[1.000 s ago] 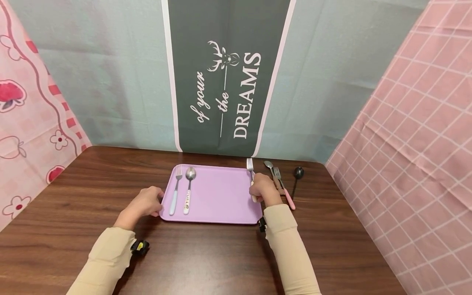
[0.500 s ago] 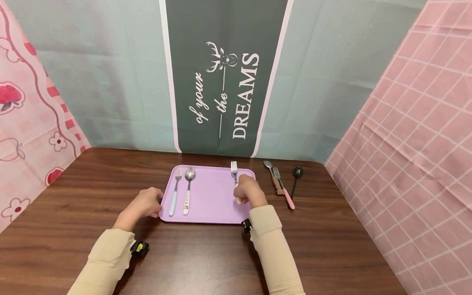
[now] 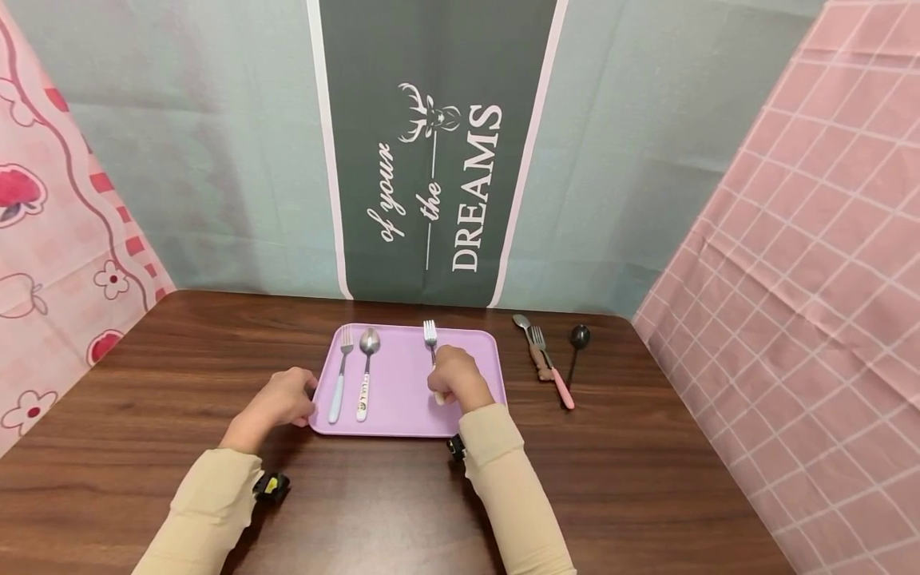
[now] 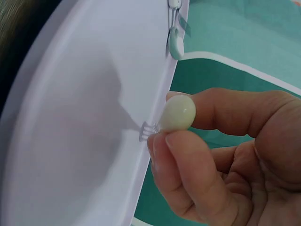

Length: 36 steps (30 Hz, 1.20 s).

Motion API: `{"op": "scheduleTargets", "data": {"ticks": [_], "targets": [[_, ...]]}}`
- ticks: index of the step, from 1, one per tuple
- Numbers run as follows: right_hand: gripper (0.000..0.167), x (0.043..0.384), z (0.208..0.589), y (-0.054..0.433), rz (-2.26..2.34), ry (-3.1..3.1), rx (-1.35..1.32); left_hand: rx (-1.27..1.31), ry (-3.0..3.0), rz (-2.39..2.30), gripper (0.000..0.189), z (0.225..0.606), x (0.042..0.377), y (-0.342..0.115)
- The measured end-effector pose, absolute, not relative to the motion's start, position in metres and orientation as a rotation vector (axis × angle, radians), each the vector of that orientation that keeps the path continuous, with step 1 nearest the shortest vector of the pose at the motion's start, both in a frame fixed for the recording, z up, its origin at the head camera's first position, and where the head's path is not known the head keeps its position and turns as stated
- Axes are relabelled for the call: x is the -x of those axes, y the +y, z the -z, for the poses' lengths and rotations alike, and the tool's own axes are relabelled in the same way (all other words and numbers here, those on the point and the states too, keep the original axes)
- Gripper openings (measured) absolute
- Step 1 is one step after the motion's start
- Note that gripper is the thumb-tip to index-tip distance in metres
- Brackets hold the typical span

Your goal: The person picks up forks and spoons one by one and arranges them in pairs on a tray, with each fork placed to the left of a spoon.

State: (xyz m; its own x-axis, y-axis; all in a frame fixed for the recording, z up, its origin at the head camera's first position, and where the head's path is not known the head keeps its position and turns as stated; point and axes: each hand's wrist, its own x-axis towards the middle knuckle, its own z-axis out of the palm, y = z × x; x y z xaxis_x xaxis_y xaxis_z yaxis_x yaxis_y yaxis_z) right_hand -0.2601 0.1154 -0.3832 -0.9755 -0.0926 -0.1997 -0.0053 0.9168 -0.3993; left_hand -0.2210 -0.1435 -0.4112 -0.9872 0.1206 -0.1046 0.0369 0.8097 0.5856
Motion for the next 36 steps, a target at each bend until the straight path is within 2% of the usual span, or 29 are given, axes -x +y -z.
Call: {"op": "scheduleTargets", "data": {"ticks": [25,36], "targets": [[0.003,0.259,0.388,0.086,0.62,2.806,0.104,-0.135,2.868,-0.927,0.031,0.414,0.224,-0.146],[0.017,0.259,0.391,0.076,0.77,2.753,0.067,-0.132,2.844,-0.941,0.034,0.413,0.225,-0.147]]}}
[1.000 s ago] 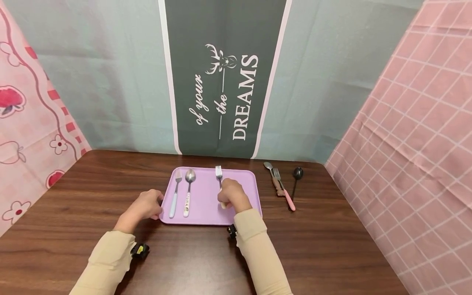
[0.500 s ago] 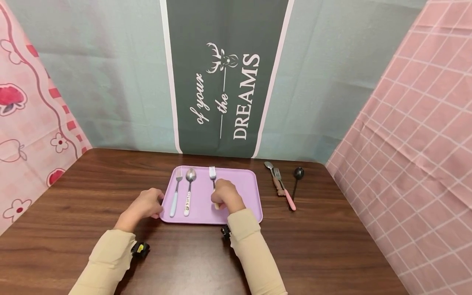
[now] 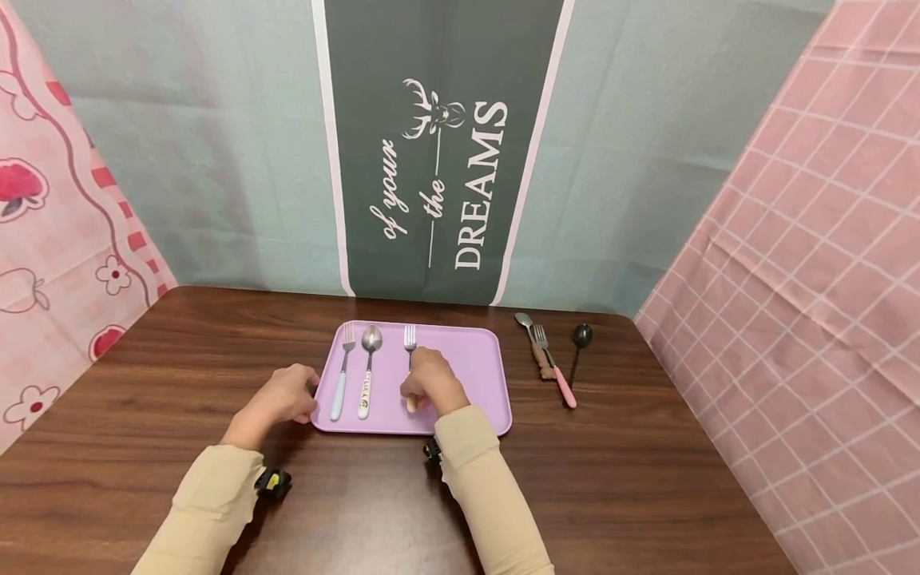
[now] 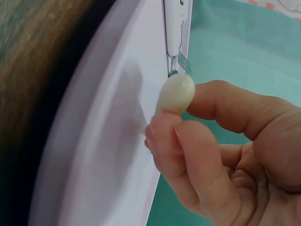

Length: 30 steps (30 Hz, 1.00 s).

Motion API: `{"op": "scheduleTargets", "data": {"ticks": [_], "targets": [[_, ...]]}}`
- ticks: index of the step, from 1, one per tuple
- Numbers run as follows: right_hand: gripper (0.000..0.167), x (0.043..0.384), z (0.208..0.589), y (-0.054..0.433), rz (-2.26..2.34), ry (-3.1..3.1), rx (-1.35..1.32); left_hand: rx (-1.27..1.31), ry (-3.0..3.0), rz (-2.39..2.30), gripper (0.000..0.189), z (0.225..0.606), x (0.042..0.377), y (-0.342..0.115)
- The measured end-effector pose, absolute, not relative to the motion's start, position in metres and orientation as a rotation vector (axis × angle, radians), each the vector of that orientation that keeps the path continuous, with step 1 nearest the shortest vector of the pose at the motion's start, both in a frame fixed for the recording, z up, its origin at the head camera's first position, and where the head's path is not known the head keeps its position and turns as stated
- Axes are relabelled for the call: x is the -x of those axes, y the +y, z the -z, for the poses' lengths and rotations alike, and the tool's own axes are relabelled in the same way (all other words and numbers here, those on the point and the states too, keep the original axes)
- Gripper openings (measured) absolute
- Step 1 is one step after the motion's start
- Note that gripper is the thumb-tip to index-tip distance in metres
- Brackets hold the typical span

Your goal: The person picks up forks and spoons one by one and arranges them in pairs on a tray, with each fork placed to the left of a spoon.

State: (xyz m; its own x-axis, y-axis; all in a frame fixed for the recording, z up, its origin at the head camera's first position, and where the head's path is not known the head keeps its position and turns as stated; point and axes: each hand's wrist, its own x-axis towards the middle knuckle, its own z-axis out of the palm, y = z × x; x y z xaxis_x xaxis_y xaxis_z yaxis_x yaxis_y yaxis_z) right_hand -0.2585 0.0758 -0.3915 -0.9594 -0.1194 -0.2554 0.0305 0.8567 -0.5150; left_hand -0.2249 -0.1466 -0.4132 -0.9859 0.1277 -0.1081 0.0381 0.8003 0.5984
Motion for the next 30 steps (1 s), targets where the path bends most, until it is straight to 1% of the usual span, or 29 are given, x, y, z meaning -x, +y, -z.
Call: {"op": "scheduleTargets", "data": {"ticks": [7,18,30], "targets": [[0.015,0.255,0.398,0.07,0.742,2.76,0.083,-0.13,2.838,-0.94,0.033,0.413,0.224,-0.146],[0.025,0.255,0.401,0.066,0.765,2.79,0.085,-0.117,2.833,-0.958,0.03,0.412,0.225,-0.146],[0.027,0.255,0.402,0.064,0.818,2.761,0.064,-0.108,2.825,-0.956,0.033,0.412,0.225,-0.146]]}}
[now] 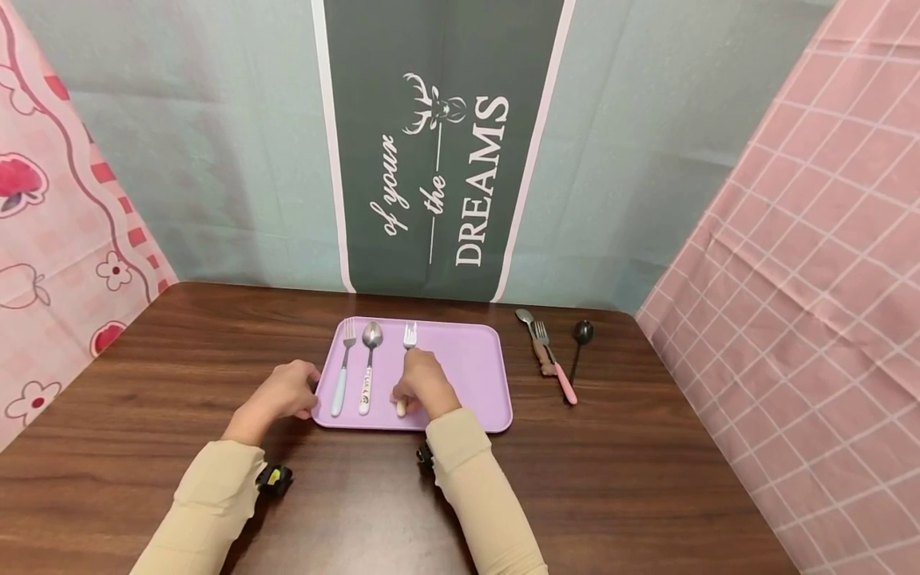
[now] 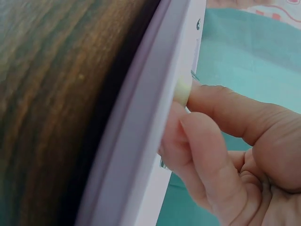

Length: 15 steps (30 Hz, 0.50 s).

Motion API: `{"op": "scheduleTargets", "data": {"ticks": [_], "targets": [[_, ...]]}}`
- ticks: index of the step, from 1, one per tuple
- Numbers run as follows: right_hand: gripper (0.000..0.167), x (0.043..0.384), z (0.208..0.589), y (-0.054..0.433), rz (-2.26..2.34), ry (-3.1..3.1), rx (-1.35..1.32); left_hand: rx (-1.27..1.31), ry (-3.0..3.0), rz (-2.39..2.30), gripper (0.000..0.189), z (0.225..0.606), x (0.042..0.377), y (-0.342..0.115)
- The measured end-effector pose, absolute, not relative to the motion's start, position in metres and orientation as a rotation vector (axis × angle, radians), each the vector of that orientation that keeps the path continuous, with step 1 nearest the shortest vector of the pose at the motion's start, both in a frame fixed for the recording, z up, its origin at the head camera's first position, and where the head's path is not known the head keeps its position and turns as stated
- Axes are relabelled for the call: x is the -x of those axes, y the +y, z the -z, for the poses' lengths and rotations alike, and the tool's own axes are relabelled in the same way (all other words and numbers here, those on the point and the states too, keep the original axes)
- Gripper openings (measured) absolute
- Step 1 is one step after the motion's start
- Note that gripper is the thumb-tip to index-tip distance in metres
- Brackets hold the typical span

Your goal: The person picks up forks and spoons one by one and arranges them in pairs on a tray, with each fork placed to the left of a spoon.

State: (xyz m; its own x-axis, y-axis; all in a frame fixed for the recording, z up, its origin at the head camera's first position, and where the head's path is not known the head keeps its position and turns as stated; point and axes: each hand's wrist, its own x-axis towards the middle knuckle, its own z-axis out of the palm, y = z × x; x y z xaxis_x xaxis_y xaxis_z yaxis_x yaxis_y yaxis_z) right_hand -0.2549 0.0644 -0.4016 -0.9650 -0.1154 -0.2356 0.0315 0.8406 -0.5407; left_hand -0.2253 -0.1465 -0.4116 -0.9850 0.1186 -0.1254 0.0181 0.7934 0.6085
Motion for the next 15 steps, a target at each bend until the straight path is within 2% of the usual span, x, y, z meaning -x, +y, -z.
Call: {"op": "scheduleTargets", "data": {"ticks": [15], "targets": [[0.025,0.2517,0.4039,0.0628,0.829,2.81,0.111,-0.099,2.812,-0.955,0.032,0.41,0.2229,-0.1451]]}}
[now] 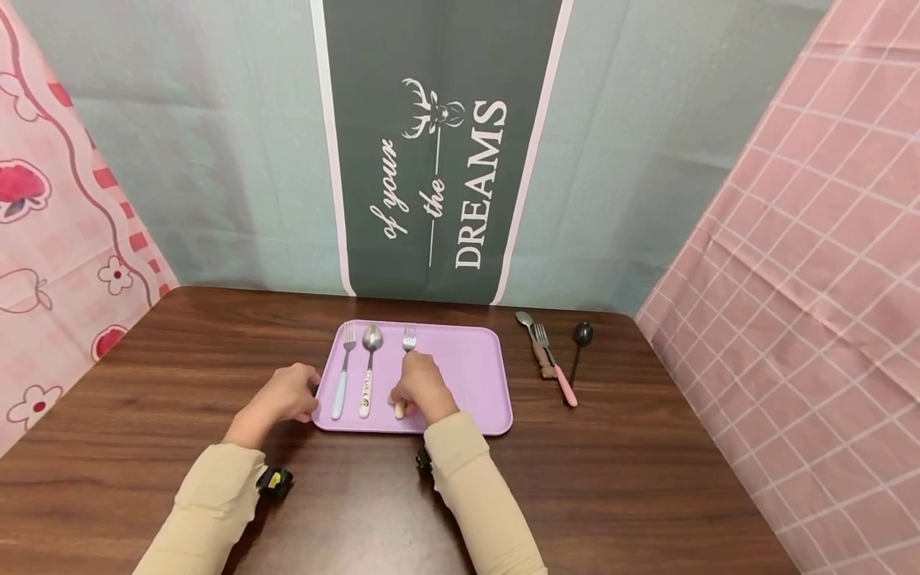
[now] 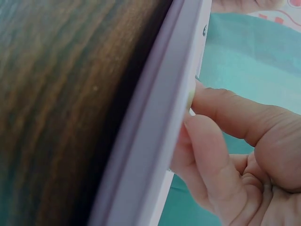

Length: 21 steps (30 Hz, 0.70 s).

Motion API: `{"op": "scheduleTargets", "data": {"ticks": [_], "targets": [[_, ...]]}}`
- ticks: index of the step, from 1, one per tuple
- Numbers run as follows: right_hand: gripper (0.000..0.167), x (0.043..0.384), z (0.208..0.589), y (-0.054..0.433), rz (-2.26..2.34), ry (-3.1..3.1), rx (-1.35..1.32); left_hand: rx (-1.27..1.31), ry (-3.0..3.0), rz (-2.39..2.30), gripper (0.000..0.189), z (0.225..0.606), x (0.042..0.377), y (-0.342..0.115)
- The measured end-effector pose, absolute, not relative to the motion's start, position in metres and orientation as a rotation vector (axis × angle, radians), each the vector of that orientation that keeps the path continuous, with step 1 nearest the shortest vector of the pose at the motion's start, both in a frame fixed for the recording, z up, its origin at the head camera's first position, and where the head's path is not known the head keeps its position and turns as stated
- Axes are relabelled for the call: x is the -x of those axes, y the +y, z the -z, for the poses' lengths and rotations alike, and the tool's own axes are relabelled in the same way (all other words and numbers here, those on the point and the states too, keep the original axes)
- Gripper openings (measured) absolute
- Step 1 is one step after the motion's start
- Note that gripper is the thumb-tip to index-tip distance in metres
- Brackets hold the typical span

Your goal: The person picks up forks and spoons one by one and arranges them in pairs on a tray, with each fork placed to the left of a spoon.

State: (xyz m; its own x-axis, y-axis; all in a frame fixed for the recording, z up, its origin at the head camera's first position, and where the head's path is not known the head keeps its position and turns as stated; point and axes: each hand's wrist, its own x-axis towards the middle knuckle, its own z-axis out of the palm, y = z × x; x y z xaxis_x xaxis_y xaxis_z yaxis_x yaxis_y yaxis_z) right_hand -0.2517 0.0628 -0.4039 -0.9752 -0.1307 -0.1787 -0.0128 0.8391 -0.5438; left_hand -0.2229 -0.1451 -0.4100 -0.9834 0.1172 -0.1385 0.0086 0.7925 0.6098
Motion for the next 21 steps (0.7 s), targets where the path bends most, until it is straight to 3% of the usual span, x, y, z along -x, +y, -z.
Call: {"op": "scheduleTargets", "data": {"ticks": [13,21], "targets": [[0.024,0.25,0.403,0.063,0.857,2.8,0.103,-0.095,2.815,-0.977,0.032,0.41,0.222,-0.146],[0.028,0.25,0.394,0.065,0.549,2.913,0.154,-0.107,2.821,-0.969,0.034,0.41,0.222,-0.146]]}}
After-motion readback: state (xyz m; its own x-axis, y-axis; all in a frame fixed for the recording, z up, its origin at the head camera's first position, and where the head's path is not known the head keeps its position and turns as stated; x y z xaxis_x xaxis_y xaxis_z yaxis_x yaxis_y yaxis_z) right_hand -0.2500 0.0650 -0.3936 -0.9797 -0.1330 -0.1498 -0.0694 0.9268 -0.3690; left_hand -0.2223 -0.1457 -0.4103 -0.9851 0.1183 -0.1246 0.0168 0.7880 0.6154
